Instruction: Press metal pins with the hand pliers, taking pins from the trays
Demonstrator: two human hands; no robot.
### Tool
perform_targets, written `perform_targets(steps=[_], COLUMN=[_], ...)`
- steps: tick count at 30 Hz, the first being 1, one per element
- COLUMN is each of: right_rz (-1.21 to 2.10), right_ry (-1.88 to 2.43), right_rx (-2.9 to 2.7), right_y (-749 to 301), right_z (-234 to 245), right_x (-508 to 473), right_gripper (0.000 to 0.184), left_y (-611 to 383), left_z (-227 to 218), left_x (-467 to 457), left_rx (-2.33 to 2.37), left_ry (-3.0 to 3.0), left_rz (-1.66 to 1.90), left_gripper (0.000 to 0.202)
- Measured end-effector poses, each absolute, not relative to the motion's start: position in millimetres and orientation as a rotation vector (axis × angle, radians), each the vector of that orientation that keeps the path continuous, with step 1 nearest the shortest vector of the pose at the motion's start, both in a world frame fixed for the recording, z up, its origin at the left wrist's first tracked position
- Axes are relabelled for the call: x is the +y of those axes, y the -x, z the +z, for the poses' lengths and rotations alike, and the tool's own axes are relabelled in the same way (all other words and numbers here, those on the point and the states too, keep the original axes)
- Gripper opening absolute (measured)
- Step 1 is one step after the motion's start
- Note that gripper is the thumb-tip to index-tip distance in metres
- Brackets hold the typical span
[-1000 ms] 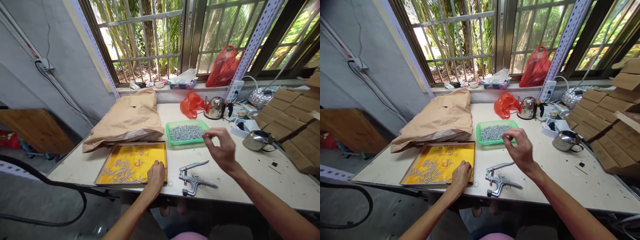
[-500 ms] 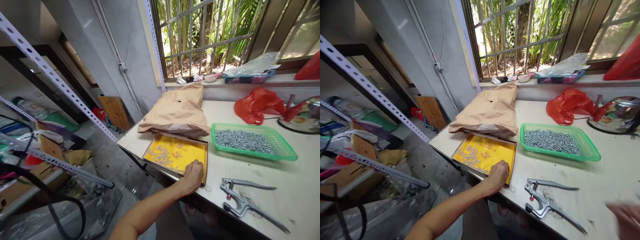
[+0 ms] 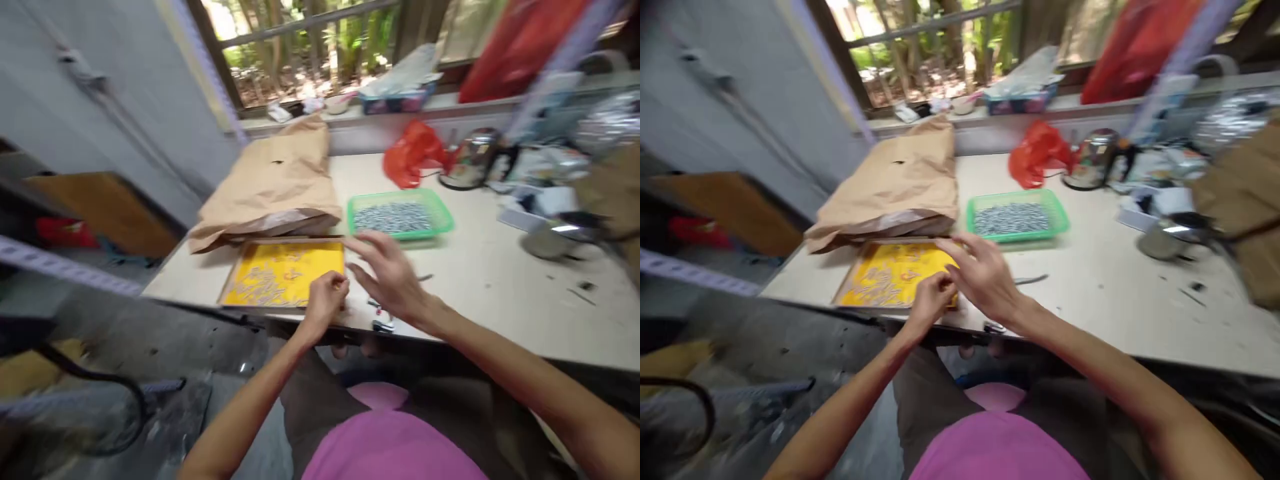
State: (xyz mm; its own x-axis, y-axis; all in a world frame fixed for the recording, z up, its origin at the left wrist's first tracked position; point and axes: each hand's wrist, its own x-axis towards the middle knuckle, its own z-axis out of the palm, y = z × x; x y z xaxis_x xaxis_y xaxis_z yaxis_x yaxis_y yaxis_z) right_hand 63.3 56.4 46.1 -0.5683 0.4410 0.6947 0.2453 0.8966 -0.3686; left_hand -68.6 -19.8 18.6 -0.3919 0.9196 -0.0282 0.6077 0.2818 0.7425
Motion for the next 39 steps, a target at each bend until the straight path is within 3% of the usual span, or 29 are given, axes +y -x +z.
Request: perform_targets(steps=[3,6,18,39], right_rz=[0.275,0.232,0.304,0.265], right_ry=[0.507,0.548,1.007,1.022], right_rx=[-2.202,-2.166,-2.511,-2.537], right_y=[-52.0,-75.8,-223.9,-210.4], right_z=[89.9,99.1,-30.5,-47.1], right_x=[84.8,94.4,52.6,40.3], right_gripper=[0.038,0.034,0.028,0.019], left_y=[54.2,40.6,24.0,22.7], left_z=[20.9,13.9,1.4,-0.6], left_x=[-13.4,-10.3,-9.4,0.1], left_rx=[1.818,1.639,1.642,1.826], left_ry=[-1.152,-1.063,-0.858,-0.949], left_rz=[0.896,0.869,0.834,0.418], left_gripper=[0.023,0.026,0.015,0.024])
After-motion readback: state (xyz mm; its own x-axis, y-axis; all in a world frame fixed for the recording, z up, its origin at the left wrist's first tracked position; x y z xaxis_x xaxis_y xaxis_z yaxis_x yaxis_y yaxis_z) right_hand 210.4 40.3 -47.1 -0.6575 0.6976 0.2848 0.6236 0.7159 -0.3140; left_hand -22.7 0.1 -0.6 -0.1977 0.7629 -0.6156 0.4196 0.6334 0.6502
